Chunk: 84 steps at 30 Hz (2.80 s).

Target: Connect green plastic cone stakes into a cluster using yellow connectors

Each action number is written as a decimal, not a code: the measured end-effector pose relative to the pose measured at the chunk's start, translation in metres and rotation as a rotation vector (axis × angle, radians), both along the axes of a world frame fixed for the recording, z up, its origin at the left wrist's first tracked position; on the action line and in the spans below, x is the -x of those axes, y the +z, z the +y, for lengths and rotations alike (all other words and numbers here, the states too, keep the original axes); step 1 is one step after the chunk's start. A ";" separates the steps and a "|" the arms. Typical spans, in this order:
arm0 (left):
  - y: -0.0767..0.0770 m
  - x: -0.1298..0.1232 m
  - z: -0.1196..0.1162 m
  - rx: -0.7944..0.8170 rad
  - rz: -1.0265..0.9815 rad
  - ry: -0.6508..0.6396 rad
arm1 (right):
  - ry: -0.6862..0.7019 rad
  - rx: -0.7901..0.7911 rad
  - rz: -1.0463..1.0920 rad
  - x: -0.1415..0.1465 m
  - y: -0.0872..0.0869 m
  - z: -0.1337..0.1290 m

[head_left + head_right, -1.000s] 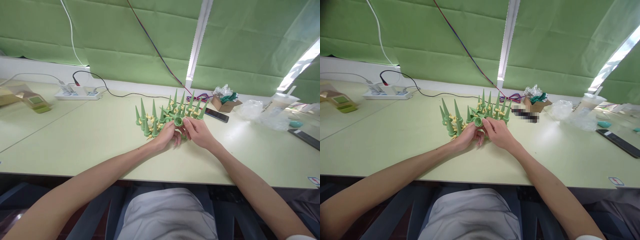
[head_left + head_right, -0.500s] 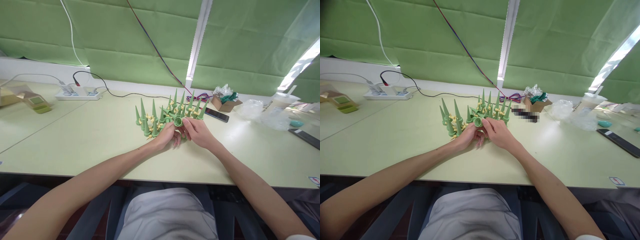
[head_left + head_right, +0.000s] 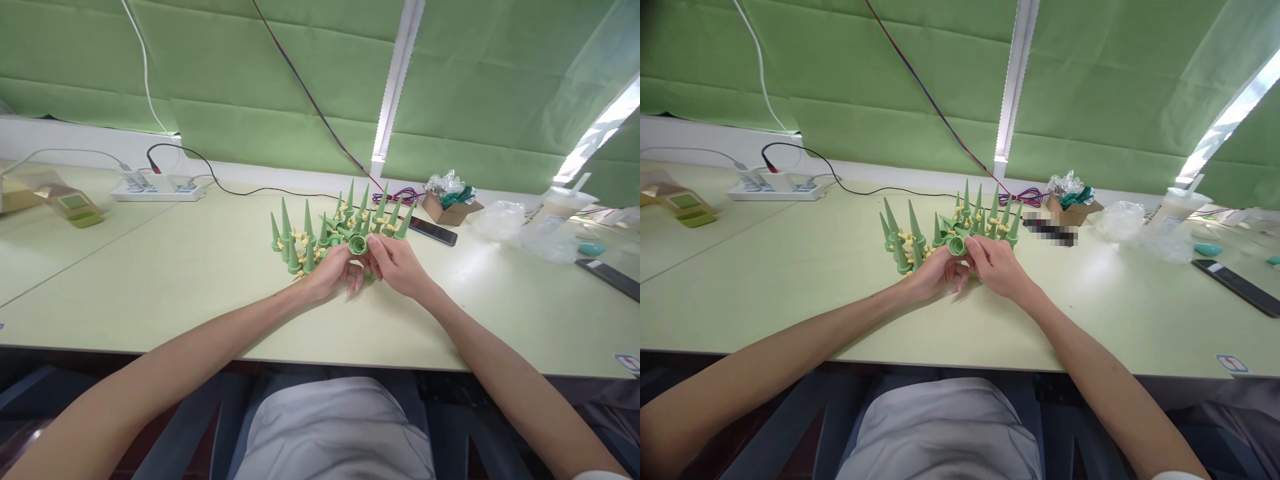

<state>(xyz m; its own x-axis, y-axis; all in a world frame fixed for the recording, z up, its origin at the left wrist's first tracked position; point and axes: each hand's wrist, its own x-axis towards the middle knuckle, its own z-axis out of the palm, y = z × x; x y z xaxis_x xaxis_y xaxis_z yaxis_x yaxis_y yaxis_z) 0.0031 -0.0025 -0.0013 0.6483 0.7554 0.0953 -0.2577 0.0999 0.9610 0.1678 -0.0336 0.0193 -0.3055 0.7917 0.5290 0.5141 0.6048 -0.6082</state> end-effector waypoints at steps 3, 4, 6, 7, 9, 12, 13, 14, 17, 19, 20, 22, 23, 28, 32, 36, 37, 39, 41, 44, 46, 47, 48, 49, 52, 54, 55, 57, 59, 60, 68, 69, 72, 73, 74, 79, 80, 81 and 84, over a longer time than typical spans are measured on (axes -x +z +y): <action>0.001 0.000 -0.001 0.048 -0.029 -0.002 | 0.005 -0.033 0.006 0.000 0.000 0.000; 0.002 0.000 -0.001 0.061 -0.037 -0.001 | 0.006 -0.040 0.008 -0.001 0.000 0.000; 0.002 0.000 -0.001 0.079 -0.047 0.000 | 0.010 -0.046 0.014 -0.001 -0.001 0.001; 0.002 0.000 0.000 0.085 -0.052 -0.001 | 0.011 -0.046 0.019 -0.001 -0.002 0.001; 0.002 0.000 0.000 0.090 -0.061 -0.003 | 0.014 -0.047 0.032 -0.001 -0.002 0.002; 0.002 0.001 0.001 0.087 -0.074 -0.002 | 0.022 -0.038 0.041 -0.002 -0.003 0.003; 0.002 0.001 0.001 0.084 -0.077 -0.001 | 0.027 -0.035 0.045 -0.002 -0.003 0.003; 0.001 0.001 0.001 0.081 -0.081 -0.001 | 0.029 -0.034 0.049 -0.002 -0.002 0.002; 0.000 0.001 0.002 0.073 -0.088 -0.006 | 0.031 -0.028 0.061 -0.002 -0.002 0.002; 0.000 0.001 0.002 0.068 -0.093 -0.008 | 0.027 -0.024 0.061 -0.002 -0.001 0.002; -0.001 0.001 0.002 0.065 -0.095 -0.008 | 0.026 -0.022 0.060 -0.001 -0.001 0.002; -0.002 0.002 0.002 0.061 -0.099 -0.006 | 0.026 -0.018 0.056 -0.001 -0.001 0.002; -0.002 0.002 0.002 0.060 -0.099 -0.004 | 0.026 -0.016 0.054 -0.002 -0.001 0.002; -0.002 0.002 0.002 0.056 -0.103 0.003 | 0.019 -0.019 0.046 -0.002 0.000 0.002; -0.002 0.001 0.002 0.056 -0.109 0.005 | 0.018 -0.019 0.043 -0.002 0.002 0.001; -0.002 0.001 0.002 0.050 -0.109 0.010 | 0.013 -0.021 0.045 -0.001 0.002 0.001; -0.001 0.002 0.002 0.048 -0.108 0.011 | 0.012 -0.022 0.046 -0.001 0.002 0.001; 0.000 0.002 0.002 0.049 -0.106 0.016 | 0.011 -0.026 0.050 -0.002 0.001 0.002; 0.001 0.002 0.001 0.053 -0.104 0.022 | 0.008 -0.026 0.051 -0.002 0.001 0.002; 0.003 0.002 0.000 0.050 -0.100 0.027 | 0.003 -0.027 0.049 -0.003 0.000 0.003; 0.005 0.002 -0.001 0.043 -0.097 0.033 | 0.003 -0.034 0.049 -0.003 -0.001 0.003; 0.005 0.002 -0.001 0.041 -0.097 0.037 | 0.006 -0.038 0.050 -0.003 -0.001 0.003; 0.005 0.002 -0.001 0.040 -0.099 0.043 | 0.008 -0.042 0.050 -0.003 -0.001 0.003; 0.006 0.002 -0.001 0.039 -0.102 0.050 | 0.010 -0.042 0.050 -0.003 -0.001 0.003; 0.007 0.001 -0.002 0.042 -0.105 0.063 | 0.013 -0.031 0.050 -0.003 -0.001 0.003; 0.008 0.001 -0.002 0.045 -0.102 0.073 | 0.015 -0.029 0.054 -0.003 -0.001 0.003; 0.009 0.002 -0.002 0.046 -0.099 0.076 | 0.017 -0.030 0.056 -0.003 -0.001 0.003; 0.010 0.002 -0.003 0.042 -0.091 0.080 | 0.023 -0.031 0.061 -0.003 -0.002 0.002; 0.010 0.003 -0.003 0.028 -0.080 0.071 | 0.025 -0.026 0.068 -0.002 -0.002 0.002; 0.010 0.003 -0.002 0.019 -0.075 0.063 | 0.025 -0.023 0.072 -0.002 -0.002 0.002; 0.006 0.004 0.001 -0.036 -0.042 0.022 | 0.019 0.000 0.087 0.000 0.001 -0.002; 0.006 0.004 0.001 -0.039 -0.043 0.020 | 0.020 0.002 0.089 0.001 0.001 -0.002; 0.005 0.004 0.001 -0.044 -0.038 0.019 | 0.017 0.009 0.091 0.001 0.002 -0.003; 0.005 0.004 0.001 -0.045 -0.035 0.020 | 0.015 0.012 0.092 0.001 0.002 -0.003; 0.004 0.004 0.001 -0.046 -0.035 0.020 | 0.013 0.015 0.092 0.001 0.002 -0.003; 0.003 0.004 0.001 -0.048 -0.028 0.015 | 0.017 0.027 0.102 0.001 0.000 -0.002; 0.003 0.004 0.001 -0.047 -0.027 0.015 | 0.017 0.032 0.103 0.000 0.000 -0.002; 0.002 0.003 0.002 -0.046 -0.027 0.015 | 0.017 0.036 0.104 0.000 -0.001 -0.002; 0.001 0.004 0.002 -0.044 -0.031 0.016 | 0.020 0.044 0.103 0.000 -0.001 -0.001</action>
